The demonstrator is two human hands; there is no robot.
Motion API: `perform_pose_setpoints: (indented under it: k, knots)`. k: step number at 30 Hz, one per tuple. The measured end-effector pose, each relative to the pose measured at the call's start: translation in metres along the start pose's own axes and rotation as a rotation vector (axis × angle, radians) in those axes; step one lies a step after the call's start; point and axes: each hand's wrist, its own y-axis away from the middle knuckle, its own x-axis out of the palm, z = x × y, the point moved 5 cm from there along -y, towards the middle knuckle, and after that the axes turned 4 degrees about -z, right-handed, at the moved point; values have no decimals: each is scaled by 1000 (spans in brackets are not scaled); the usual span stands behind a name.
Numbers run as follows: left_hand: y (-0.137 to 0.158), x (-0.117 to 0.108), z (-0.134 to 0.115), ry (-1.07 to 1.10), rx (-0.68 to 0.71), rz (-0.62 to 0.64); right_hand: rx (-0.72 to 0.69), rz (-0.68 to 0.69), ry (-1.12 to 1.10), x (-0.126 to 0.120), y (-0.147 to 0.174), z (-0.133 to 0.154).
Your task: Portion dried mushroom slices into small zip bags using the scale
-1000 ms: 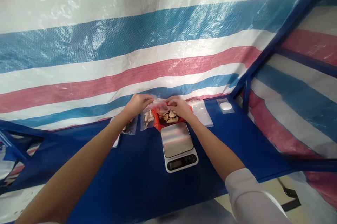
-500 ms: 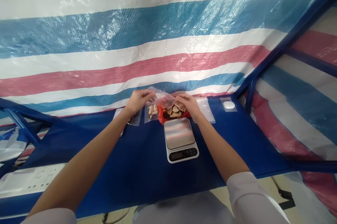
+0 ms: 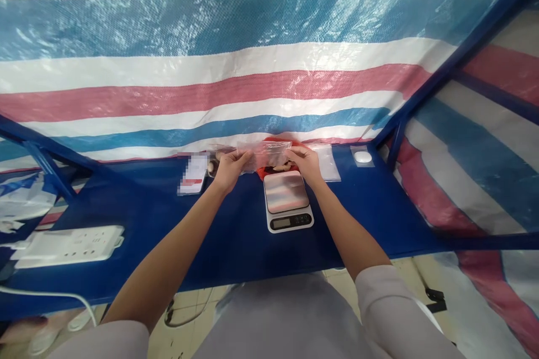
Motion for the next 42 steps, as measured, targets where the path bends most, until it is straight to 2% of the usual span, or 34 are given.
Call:
perform_pose_setpoints:
  k: [4, 7, 11, 13, 15, 18, 21, 25, 30, 34, 38, 42]
  knots:
    - [22, 3, 17, 80, -95, 73, -80, -43, 49, -14, 3, 7]
    - [30, -3, 21, 27, -96, 109, -87, 51, 152, -22, 5, 11]
    - [27, -10, 4, -196, -15, 113, -118, 185, 276, -28, 6, 21]
    - [25, -2, -9, -366, 17, 188, -150, 228, 333, -28, 7, 28]
    - [24, 13, -17, -547, 52, 326, -175, 262, 380, -25, 8, 34]
    - [21, 32, -23, -620, 119, 425, -196, 301, 427, -20, 9, 41]
    - [17, 39, -20, -612, 169, 462, -197, 301, 428, -22, 8, 42]
    - [15, 33, -12, -546, 195, 410, -145, 247, 339, -35, 7, 34]
    - [19, 29, -2, -401, 157, 306, 58, 221, 285, -42, 13, 14]
    - [20, 34, 3, -312, 138, 287, 211, 183, 179, -42, 18, 1]
    - [20, 42, 10, -249, 89, 294, 271, 126, 33, -45, 20, -5]
    - [24, 53, 18, -138, 35, 274, 273, 57, -57, -54, 21, -9]
